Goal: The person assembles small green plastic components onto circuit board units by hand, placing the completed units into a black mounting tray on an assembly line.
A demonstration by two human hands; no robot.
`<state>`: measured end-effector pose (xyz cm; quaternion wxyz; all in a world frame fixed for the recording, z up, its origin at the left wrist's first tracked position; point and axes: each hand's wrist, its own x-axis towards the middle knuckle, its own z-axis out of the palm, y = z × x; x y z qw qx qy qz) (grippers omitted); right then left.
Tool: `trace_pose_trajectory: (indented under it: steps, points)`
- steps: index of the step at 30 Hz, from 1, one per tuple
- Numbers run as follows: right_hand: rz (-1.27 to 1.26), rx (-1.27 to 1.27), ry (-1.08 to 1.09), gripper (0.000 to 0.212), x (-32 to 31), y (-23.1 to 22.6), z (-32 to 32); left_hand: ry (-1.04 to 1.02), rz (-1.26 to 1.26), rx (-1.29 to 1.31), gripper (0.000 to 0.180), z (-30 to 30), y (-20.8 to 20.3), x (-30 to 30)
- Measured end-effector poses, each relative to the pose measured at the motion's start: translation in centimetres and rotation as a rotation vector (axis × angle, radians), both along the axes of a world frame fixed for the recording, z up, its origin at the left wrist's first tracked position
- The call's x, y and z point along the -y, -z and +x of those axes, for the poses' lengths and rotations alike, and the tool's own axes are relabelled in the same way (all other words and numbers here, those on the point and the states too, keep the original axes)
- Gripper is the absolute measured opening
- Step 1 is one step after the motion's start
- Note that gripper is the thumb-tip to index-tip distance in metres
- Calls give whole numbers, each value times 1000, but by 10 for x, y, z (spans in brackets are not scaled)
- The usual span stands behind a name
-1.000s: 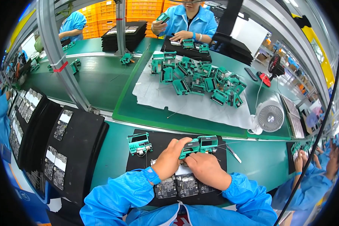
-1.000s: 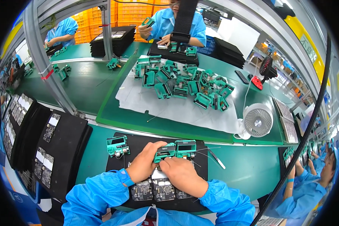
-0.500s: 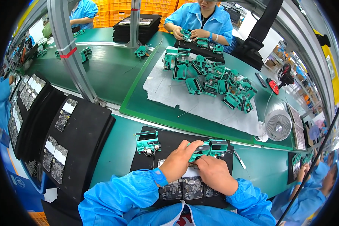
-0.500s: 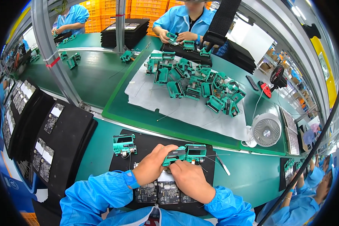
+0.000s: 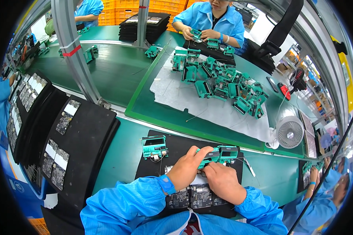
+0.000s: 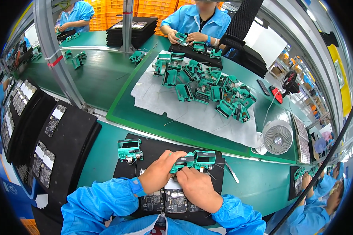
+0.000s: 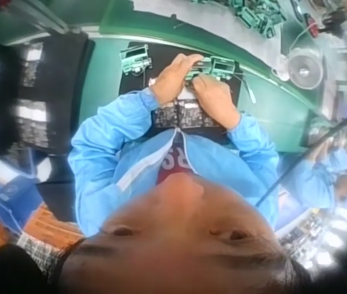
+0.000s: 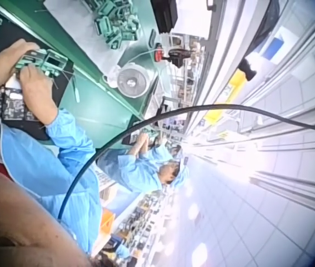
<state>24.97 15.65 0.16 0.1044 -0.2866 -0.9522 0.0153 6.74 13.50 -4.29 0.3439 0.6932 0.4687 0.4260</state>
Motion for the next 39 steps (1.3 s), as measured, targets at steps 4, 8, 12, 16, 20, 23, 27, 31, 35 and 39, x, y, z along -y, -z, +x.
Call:
trace_pose_trajectory:
  steps: [4,8,12,16,20,23,27,31,35,39]
  points:
    - [-22,-30,32,17,2,2,-1,20,-53,-60,80,-2,1,0]
    - [-36,-42,42,23,-1,4,6,27,-111,-98,81,-6,-10,3]
    - [-51,-157,18,30,0,-2,4,-126,287,-218,70,-31,-37,16]
    - [-19,-230,6,32,1,-5,0,-468,353,-297,59,-81,-41,30]
    - [-20,-168,-43,33,-1,-6,-6,-569,116,-334,63,-112,-13,44]
    - [-81,-202,-94,31,12,-14,-15,-527,45,-347,69,-114,2,42]
    - [-392,-161,-312,27,29,-2,-25,-543,55,-376,70,-115,2,35]
    - [-361,-139,-344,25,39,6,-31,-496,83,-464,57,-115,-15,39]
    - [-346,-141,-302,25,47,1,-30,-417,101,-82,56,-98,-13,42]
    - [-397,-175,-352,26,48,5,-29,-249,-140,555,62,-73,-17,41]
